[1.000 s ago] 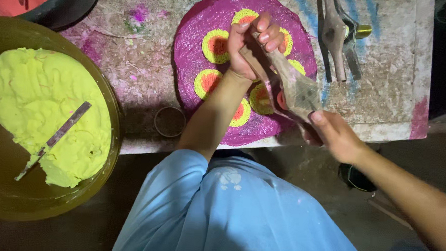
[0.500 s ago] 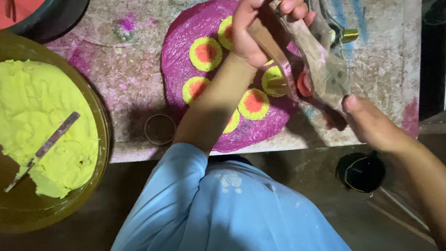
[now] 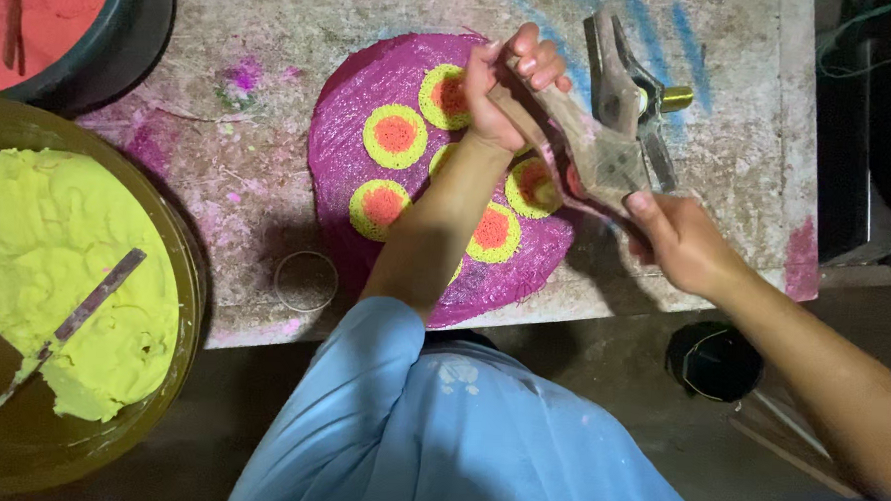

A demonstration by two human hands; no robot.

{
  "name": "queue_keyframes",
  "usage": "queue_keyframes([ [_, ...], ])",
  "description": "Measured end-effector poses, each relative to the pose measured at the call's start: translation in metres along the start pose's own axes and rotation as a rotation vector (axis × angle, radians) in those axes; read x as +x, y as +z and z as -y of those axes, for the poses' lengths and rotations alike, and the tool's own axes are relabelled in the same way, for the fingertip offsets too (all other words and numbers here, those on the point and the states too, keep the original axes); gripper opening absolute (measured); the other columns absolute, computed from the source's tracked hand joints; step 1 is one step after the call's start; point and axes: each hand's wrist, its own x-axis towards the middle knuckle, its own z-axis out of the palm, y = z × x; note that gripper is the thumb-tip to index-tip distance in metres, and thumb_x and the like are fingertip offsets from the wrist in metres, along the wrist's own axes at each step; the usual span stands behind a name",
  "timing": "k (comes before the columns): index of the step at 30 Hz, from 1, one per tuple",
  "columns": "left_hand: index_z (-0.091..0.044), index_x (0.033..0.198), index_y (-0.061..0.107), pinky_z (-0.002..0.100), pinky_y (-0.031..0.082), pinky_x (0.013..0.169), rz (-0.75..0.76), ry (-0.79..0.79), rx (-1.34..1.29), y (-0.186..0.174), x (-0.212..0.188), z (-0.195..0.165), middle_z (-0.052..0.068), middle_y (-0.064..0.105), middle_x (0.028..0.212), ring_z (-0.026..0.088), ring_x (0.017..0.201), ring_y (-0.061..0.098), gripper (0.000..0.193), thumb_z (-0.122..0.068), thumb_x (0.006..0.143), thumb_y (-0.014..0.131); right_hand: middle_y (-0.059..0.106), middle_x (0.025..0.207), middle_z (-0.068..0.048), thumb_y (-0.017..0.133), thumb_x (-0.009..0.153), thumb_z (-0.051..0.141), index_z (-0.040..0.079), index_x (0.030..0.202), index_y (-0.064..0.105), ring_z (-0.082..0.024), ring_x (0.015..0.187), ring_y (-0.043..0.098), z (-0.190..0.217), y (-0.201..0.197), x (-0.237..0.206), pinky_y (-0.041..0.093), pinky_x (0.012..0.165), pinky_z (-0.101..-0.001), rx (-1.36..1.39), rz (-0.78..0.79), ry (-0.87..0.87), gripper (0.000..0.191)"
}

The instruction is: The person sits at a workbench and uses a wooden hand press to mold colored dough into ring shapes. They load dough into the press, squeeze the handles to extrude a ring, trim excess with their fingers, place the finished ring on a round board, and repeat with yellow and then orange dough.

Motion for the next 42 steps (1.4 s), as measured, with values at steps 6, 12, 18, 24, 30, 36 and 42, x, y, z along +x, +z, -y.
queue_keyframes([
  [6, -0.010, 0.104, 0.055, 0.040, 0.052, 0.096, 0.106, -0.067, 0.223, 0.049, 0.017, -0.026, 0.002, 0.054, 0.094, 0.019, 0.092, 0.055, 0.037, -0.042, 0.103, 0.036, 0.059, 0.075, -0.009, 0.029, 0.106, 0.065, 0.001, 0.099, 0.062, -0.021, 0.071, 0.058, -0.019, 0.042, 0.013, 0.047, 0.065, -0.0415, 0.106, -0.052, -0.229, 0.072],
  [12, -0.005, 0.136, 0.059, 0.043, 0.053, 0.112, -0.188, -0.179, 1.217, 0.144, -0.063, -0.103, 0.009, 0.062, 0.137, 0.024, 0.127, 0.061, 0.049, -0.037, 0.106, 0.038, 0.058, 0.109, -0.003, 0.054, 0.099, 0.048, 0.005, 0.132, 0.054, -0.015, 0.096, 0.056, -0.082, 0.088, -0.046, 0.048, 0.083, -0.0360, 0.952, -0.114, -0.385, 0.055],
  [18, -0.005, 0.128, 0.062, 0.033, 0.052, 0.096, -0.790, 0.029, 1.702, 0.160, -0.200, -0.159, 0.007, 0.066, 0.120, 0.018, 0.109, 0.063, 0.029, -0.017, 0.105, 0.048, 0.063, 0.096, -0.008, 0.066, 0.104, 0.060, 0.000, 0.122, 0.059, -0.019, 0.082, 0.055, -0.177, 0.101, -0.091, 0.045, 0.078, -0.0361, 0.550, -0.934, -0.365, 0.063],
  [24, -0.004, 0.126, 0.061, 0.039, 0.055, 0.082, -0.729, -0.066, 2.449, 0.147, -0.277, -0.146, 0.017, 0.061, 0.116, 0.029, 0.095, 0.066, 0.036, -0.013, 0.092, 0.067, 0.072, 0.101, -0.021, 0.087, 0.088, 0.068, 0.004, 0.116, 0.067, -0.043, 0.089, 0.067, -0.219, 0.121, -0.081, 0.049, 0.073, -0.0544, -0.234, -1.040, 0.343, 0.072],
  [30, -0.005, 0.131, 0.059, 0.041, 0.055, 0.073, -0.834, -0.196, 2.391, 0.140, -0.271, -0.153, 0.011, 0.066, 0.107, 0.025, 0.077, 0.069, 0.041, -0.019, 0.093, 0.068, 0.071, 0.101, -0.021, 0.092, 0.078, 0.062, 0.006, 0.111, 0.069, -0.042, 0.092, 0.067, -0.185, 0.117, -0.073, 0.050, 0.075, -0.0531, -0.516, -1.135, 0.189, 0.069],
  [36, -0.005, 0.120, 0.063, 0.040, 0.054, 0.070, -0.868, -0.152, 2.453, 0.133, -0.263, -0.150, 0.012, 0.064, 0.100, 0.024, 0.071, 0.066, 0.035, -0.021, 0.091, 0.073, 0.070, 0.113, -0.015, 0.074, 0.099, 0.015, 0.001, 0.124, 0.068, -0.026, 0.098, 0.070, -0.117, 0.102, -0.017, 0.055, 0.087, -0.0401, 0.112, -0.888, -0.456, 0.028],
  [42, -0.006, 0.107, 0.066, 0.037, 0.055, 0.069, -0.938, -0.037, 2.423, 0.130, -0.243, -0.134, 0.011, 0.063, 0.100, 0.022, 0.074, 0.065, 0.025, -0.019, 0.089, 0.078, 0.072, 0.087, -0.011, 0.077, 0.095, 0.012, 0.003, 0.108, 0.073, -0.017, 0.077, 0.066, -0.075, 0.121, 0.059, 0.053, 0.070, -0.0317, 0.278, -0.672, -0.393, 0.017],
])
